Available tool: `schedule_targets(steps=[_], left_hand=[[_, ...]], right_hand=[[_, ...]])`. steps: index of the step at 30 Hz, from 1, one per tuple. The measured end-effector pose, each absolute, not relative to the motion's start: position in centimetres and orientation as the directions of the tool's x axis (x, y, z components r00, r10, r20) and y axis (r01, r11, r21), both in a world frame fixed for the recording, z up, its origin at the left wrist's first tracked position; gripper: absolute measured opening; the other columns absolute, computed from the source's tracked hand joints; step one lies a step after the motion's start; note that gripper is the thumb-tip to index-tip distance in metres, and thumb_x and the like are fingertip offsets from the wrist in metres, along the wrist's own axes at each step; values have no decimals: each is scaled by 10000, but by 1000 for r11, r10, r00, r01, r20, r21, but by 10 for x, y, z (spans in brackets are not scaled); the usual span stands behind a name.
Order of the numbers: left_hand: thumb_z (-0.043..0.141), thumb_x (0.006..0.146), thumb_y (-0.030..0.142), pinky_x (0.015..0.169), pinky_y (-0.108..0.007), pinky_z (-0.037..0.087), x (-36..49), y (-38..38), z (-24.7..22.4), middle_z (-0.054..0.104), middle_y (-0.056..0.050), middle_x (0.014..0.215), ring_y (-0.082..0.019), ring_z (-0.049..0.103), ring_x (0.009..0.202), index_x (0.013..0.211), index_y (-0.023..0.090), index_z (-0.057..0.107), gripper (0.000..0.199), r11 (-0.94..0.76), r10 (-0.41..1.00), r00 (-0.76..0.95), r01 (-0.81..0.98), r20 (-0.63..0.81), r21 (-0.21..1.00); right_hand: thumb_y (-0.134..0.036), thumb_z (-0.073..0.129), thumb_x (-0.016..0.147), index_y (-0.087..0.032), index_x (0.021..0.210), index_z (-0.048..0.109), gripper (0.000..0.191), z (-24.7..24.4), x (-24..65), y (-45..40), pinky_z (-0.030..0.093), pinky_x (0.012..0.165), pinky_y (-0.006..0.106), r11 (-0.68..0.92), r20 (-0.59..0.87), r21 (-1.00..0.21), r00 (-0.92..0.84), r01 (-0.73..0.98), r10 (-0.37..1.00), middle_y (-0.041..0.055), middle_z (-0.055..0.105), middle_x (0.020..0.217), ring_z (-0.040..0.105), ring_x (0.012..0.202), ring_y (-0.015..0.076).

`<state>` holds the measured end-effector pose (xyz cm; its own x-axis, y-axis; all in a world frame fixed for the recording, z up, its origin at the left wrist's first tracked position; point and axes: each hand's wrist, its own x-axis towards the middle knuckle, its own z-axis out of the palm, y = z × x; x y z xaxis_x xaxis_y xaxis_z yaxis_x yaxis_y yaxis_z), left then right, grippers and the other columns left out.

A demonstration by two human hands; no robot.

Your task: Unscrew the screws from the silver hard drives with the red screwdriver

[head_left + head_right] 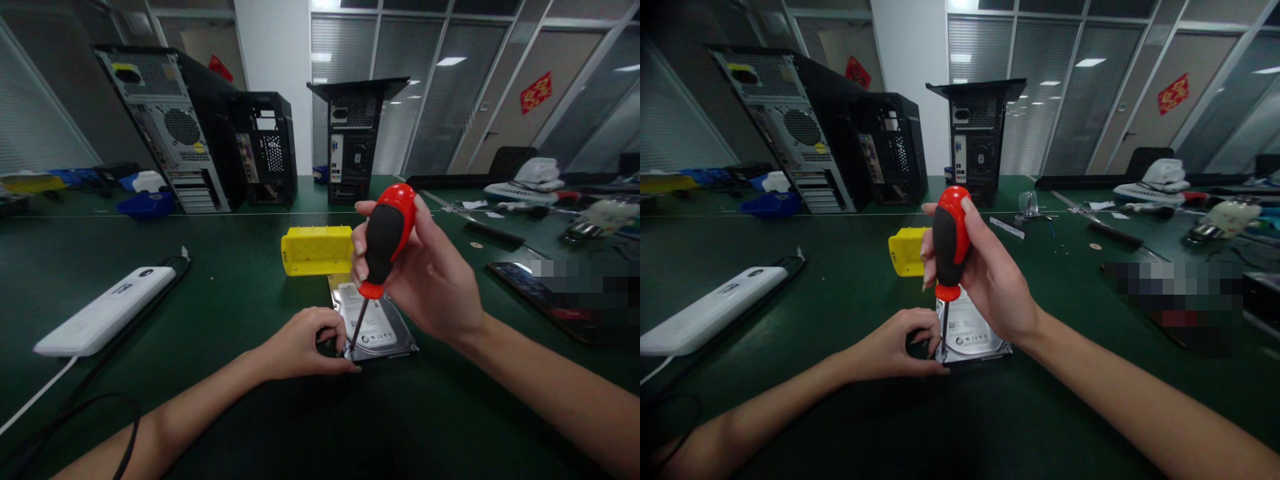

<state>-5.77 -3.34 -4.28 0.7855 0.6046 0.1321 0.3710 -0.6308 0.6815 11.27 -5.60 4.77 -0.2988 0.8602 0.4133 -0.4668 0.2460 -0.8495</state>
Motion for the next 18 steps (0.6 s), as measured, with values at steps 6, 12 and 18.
schedule_targets(steps=[6,12,18], left_hand=[[747,745,359,580,-208,295,-58,-33,-43,480,49,657,-100,425,625,698,148,564,284,-641,595,791,363,139,676],[756,734,340,571,-209,288,-57,-34,-40,450,57,641,-96,412,607,682,146,561,280,-629,607,783,369,135,684],[759,735,347,587,-213,293,-57,-34,-43,461,56,654,-97,415,619,679,147,549,296,-636,602,784,356,152,685]], right_hand=[[-463,623,808,-205,816,519,278,46,114,-55,412,459,209,215,378,-875,-334,-434,864,-23,512,703,473,508,77],[-466,545,853,-216,961,579,275,47,113,-56,500,579,255,248,408,-855,-296,-454,864,0,555,821,558,622,107],[-455,599,825,-225,1012,542,301,46,112,-57,477,543,240,256,409,-870,-326,-421,852,-17,553,776,546,594,103]])
